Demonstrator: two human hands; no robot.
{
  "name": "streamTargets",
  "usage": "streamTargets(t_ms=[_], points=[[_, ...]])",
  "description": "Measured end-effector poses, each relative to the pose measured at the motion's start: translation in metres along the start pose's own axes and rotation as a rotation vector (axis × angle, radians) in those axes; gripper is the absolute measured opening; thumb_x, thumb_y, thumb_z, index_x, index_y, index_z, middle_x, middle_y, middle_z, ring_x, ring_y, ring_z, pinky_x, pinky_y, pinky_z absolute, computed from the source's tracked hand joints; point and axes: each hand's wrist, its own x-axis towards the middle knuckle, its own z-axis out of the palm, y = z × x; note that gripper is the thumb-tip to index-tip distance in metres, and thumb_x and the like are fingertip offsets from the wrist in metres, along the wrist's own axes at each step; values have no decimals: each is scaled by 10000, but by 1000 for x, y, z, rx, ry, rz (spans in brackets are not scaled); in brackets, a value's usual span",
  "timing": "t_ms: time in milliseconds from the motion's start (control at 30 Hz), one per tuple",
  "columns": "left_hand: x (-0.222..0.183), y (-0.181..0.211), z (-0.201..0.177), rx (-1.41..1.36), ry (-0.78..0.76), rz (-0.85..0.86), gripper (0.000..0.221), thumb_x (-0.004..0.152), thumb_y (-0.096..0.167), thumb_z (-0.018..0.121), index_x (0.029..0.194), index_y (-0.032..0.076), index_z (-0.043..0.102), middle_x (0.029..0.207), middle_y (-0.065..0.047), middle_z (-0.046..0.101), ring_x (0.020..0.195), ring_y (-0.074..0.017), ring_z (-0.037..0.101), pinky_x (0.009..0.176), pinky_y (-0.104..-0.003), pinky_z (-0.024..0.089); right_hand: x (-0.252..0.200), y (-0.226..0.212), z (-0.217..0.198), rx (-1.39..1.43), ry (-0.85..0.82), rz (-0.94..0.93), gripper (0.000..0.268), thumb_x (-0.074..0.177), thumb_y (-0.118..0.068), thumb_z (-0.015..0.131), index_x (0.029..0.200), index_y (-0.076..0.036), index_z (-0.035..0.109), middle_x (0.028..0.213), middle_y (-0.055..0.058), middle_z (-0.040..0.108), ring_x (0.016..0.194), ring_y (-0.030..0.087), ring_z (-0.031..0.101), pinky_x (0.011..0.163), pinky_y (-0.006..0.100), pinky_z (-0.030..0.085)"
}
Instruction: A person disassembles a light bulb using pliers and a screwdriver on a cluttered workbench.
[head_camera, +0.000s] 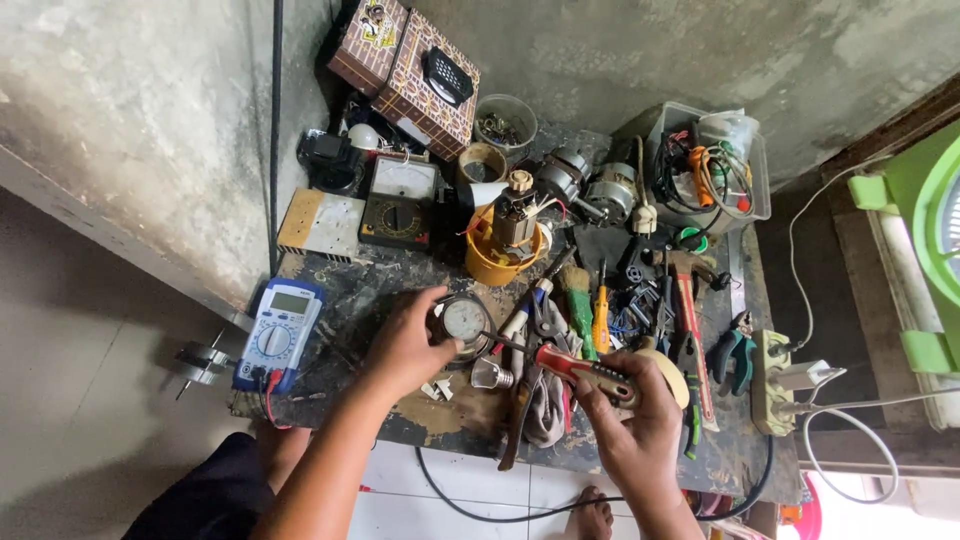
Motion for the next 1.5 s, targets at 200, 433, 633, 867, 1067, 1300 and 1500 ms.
streamTargets(t_ms=[200,433,633,867,1067,1300,1500], points=[[23,-32,34,357,219,233,778,853,206,806,1519,174,405,1579,-220,371,1259,-381,591,852,-414,656,-1,-13,2,-89,26,-204,282,817,-246,777,1014,-67,683,866,26,765,682,88,715,599,223,584],[32,-31,49,349,315,206,768,898,196,766,1553,187,366,1557,-239,407,1166,-396,654,836,-383,670,2,-13,-14,-15,223,-239,234,899,-74,719,1074,23,597,906,137,702,625,161,688,452,250,546],[33,-35,59,305,447,277,903,810,117,816,1568,139,327,1520,-233,419,1146,-323,637,667,-323,670,19,3,-7,-276,211,449,377,829,-273,818,1087,-71,632,899,93,703,659,176,619,502,313,501],[5,-27,52,236,436,220,880,829,149,790,1574,141,323,1511,-223,381,1311,-416,530,877,-462,617,7,89,33,-615,36,195,342,824,-322,828,989,-106,621,818,93,701,730,300,689,627,429,555],[-38,-15,25,138,418,327,786,815,95,764,1512,29,408,1430,-267,431,1318,-498,514,1020,-554,524,7,124,54,-818,106,-67,375,760,-380,795,971,-171,565,986,45,625,996,316,670,927,491,505],[-84,3,-25,189,258,234,669,879,239,720,1490,86,493,1368,-184,540,1183,-338,658,925,-437,579,0,74,86,-665,-153,-523,285,633,-279,768,909,-272,698,918,-46,630,938,197,643,978,438,451],[-124,39,-55,224,121,290,579,918,167,648,1467,32,523,1312,-267,598,1234,-408,631,978,-485,545,5,50,102,-865,-512,-195,414,730,-443,805,1087,-245,731,1215,-4,574,1256,249,490,1154,501,316]])
